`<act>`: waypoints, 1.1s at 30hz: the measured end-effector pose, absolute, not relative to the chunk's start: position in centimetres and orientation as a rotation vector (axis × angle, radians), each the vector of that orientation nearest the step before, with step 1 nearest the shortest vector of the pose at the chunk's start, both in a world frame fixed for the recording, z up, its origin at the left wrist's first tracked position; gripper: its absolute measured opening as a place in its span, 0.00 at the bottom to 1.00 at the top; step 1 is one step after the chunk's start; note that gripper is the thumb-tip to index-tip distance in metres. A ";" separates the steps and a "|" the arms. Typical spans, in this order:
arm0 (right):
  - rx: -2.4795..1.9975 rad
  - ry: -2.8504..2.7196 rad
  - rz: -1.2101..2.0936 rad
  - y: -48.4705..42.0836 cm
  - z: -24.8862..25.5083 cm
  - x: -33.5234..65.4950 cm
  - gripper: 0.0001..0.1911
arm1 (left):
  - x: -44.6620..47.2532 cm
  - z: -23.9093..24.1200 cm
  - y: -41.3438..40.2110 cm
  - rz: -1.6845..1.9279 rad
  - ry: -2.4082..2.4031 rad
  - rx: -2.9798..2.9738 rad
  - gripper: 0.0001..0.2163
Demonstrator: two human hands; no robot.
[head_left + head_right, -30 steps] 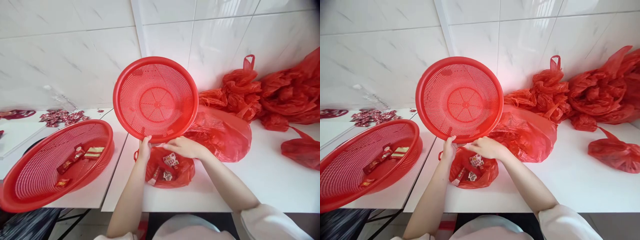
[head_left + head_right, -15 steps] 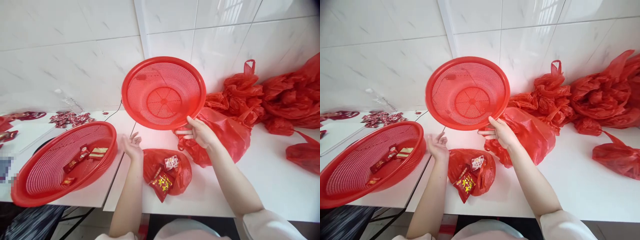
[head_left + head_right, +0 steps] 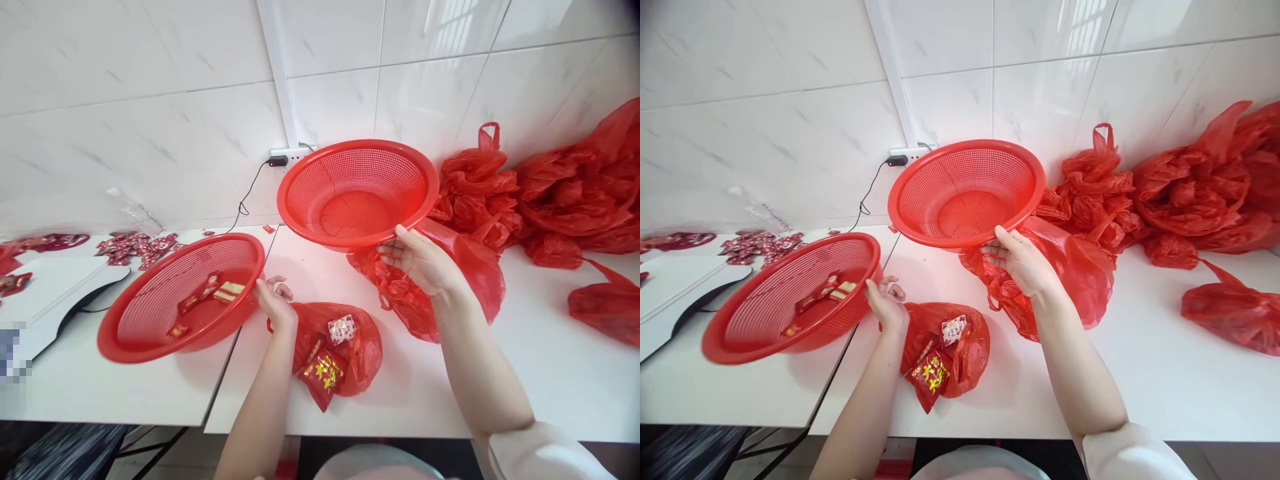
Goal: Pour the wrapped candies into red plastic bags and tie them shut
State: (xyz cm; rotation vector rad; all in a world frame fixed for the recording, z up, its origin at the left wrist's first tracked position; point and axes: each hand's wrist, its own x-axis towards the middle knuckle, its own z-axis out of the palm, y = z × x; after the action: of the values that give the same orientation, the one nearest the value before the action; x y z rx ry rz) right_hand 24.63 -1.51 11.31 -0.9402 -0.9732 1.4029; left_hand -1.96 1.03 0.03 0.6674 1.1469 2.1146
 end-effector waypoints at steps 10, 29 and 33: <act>-0.842 -1.012 1.468 -2.8 12.1 25.0 0.15 | 1.1 -0.6 -0.7 1.907 1.084 0.845 0.20; -0.861 -1.711 1.396 -3.5 12.2 24.9 0.16 | -6.0 7.9 -3.9 1.661 1.173 0.598 0.15; -1.053 -1.782 1.089 -3.4 12.4 25.6 0.16 | -7.5 9.1 -6.0 1.855 1.204 0.529 0.14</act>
State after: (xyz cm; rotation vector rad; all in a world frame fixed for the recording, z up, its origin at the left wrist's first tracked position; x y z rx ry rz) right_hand 25.55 -3.37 12.43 -1.0529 -1.7823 1.0894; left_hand -7.45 -6.04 9.08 0.5294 1.2040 1.8547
